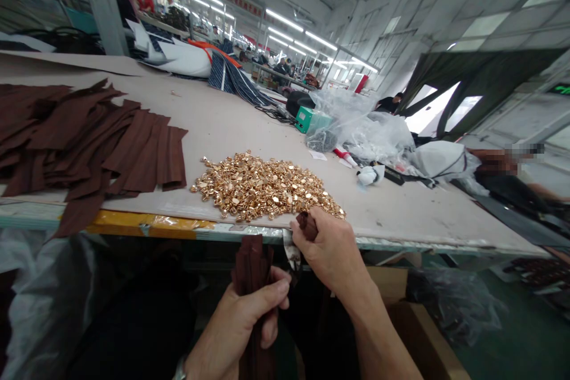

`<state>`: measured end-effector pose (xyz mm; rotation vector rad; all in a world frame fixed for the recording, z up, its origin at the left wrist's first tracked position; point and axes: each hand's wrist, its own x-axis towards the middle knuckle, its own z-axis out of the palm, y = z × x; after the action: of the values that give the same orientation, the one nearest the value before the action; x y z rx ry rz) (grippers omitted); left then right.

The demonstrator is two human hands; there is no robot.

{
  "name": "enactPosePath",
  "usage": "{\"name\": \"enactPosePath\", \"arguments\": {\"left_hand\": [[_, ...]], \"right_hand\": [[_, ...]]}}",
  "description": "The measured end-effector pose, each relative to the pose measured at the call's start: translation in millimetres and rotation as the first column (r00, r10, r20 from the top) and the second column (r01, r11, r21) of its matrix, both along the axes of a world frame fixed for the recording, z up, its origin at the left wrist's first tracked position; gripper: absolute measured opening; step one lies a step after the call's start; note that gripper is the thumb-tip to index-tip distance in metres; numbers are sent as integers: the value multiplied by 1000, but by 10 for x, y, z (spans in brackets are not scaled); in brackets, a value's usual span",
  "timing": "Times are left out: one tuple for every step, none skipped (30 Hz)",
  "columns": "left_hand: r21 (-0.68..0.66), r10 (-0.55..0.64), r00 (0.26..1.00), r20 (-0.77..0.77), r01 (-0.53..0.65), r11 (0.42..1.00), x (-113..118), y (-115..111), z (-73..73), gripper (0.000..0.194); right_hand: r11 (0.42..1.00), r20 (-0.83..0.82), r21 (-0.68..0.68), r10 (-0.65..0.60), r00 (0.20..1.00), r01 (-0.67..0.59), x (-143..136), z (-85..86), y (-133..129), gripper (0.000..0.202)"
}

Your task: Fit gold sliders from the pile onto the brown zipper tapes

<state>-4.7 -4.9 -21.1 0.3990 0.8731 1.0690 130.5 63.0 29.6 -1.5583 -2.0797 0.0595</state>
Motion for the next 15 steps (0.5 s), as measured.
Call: {"name": "enactPosePath", "arguments": {"left_hand": [[-8, 1, 1000, 16, -1, 1000, -2, 0, -1, 17], [-16, 1, 1000, 29, 0, 1000, -5, 0, 0, 18], [-22, -3, 999, 39, 4, 1000, -8, -3, 3, 18], [-25, -8, 999, 42, 10, 1000, -12, -6, 6, 18], [-24, -15, 999, 37, 16, 1000, -14, -10, 10, 18], [-23, -21, 999, 27, 22, 999, -16, -14, 13, 17], [-21, -27, 1000, 13, 27, 999, -16, -18, 16, 17], [-21, -31, 1000, -3, 31, 999, -14, -21, 16, 16], [-22, -34, 999, -20, 34, 999, -12, -23, 15, 16], [-24, -35, 999, -36, 34, 999, -8, -25, 12, 16], [-27, -35, 998, -49, 34, 999, -5, -27, 7, 16], [-28, -36, 998, -57, 35, 999, -2, -29, 0, 16], [-28, -36, 998, -60, 34, 999, -2, -31, -8, 15], [-26, -38, 998, -57, 36, 999, -3, -33, -18, 15], [-22, -41, 998, -52, 40, 999, -7, -35, -28, 15]], "right_hand": [[1000, -79, -22, -2, 997, 0, 15, 8, -40, 19], [998, -181, -61, -1, 984, -10, 31, 13, -90, 17], [993, -292, -115, -4, 957, -30, 47, 13, -151, 15], [983, -396, -173, -16, 918, -58, 63, 4, -218, 14], [968, -479, -233, -33, 877, -91, 76, -13, -288, 16], [949, -537, -290, -54, 842, -124, 87, -39, -356, 19], [926, -581, -342, -75, 811, -159, 93, -72, -417, 21], [900, -616, -388, -94, 782, -197, 93, -110, -470, 24], [878, -650, -419, -111, 752, -233, 88, -150, -510, 25], [862, -681, -434, -123, 722, -263, 79, -188, -539, 26], [855, -708, -436, -133, 694, -280, 66, -221, -555, 25], [857, -726, -430, -142, 673, -283, 51, -248, -563, 25], [864, -737, -420, -146, 660, -278, 36, -268, -563, 24], [871, -742, -410, -146, 654, -271, 21, -281, -559, 24], [875, -742, -405, -145, 655, -265, 7, -290, -554, 25]]}}
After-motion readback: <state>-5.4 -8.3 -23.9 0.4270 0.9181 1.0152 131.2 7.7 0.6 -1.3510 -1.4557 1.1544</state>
